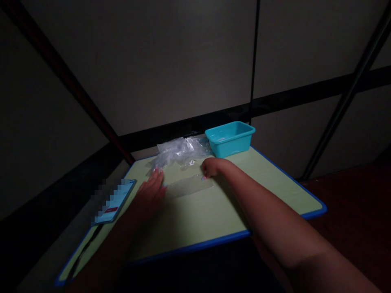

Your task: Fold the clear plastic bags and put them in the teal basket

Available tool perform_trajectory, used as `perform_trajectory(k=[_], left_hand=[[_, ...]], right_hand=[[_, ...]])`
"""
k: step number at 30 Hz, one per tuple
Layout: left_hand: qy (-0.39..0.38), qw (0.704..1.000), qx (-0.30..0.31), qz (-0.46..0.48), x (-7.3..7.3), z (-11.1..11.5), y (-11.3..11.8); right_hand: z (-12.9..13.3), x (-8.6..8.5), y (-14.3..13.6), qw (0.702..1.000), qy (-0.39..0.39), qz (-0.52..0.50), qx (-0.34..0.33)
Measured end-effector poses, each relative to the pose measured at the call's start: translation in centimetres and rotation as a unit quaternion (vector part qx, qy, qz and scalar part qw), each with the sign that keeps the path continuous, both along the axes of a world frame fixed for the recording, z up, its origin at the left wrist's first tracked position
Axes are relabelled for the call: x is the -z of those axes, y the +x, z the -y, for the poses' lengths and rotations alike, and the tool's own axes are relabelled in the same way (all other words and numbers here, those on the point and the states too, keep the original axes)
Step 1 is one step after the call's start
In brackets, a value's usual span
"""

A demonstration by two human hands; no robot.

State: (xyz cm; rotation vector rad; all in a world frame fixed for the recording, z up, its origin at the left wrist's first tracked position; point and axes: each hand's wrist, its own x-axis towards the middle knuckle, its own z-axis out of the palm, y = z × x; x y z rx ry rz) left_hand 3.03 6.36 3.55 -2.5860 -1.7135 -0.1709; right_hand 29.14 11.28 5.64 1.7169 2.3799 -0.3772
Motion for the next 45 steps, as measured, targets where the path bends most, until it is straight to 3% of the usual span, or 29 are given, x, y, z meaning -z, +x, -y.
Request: perform_trajectory(k=[2,5,10,14,17,20,22,25,31,40,45], left_hand=[[-0.042,0.996,0.070,-0.024,-0.2,0.9,0.4],[-0.112,0.986,0.108,-0.058,0.0,1.8,0.8],[-0.119,0.989,0.048,-0.079,0.5,1.3,0.2],[-0.003,0.998,-0.007,-0.066,0.9,0.5,0.3],[0.039,0.996,0.067,-0.049,1.2,0.5,1.4],[0.017,0.989,0.141,-0.047,1.5,1.0,2.8],[-0.009,0.986,0.158,-0.050,1.7,1.2,3.4],[-0.030,0.989,0.132,-0.057,2.1,1.1,3.8],[0.015,0.998,0.045,-0.029,2.2,0.5,3.8],[-0.057,0.996,0.044,-0.046,2.3,0.5,4.1],[-0.062,0.996,0.044,-0.046,2.3,0.5,4.0]], right_hand=[[0.0,0.0,0.0,1.000,0.003,0.001,0.002],[0.0,-0.1,0.1,1.000,-0.006,-0.005,-0.008],[0.2,-0.2,0.3,0.999,-0.026,-0.022,-0.012],[0.0,-0.1,0.3,0.999,-0.030,-0.023,-0.006],[-0.2,0.0,0.4,0.999,-0.026,-0.018,-0.017],[-0.1,-0.1,0.3,0.999,-0.023,-0.014,-0.020],[0.1,-0.3,0.2,1.000,-0.016,-0.009,-0.017],[0.3,-0.5,0.0,1.000,-0.003,-0.003,-0.015],[0.4,-0.6,-0.3,1.000,0.004,-0.010,-0.024],[0.4,-0.4,-0.5,0.999,0.031,-0.016,-0.018],[0.5,-0.2,-0.7,0.985,-0.030,-0.159,0.061]])
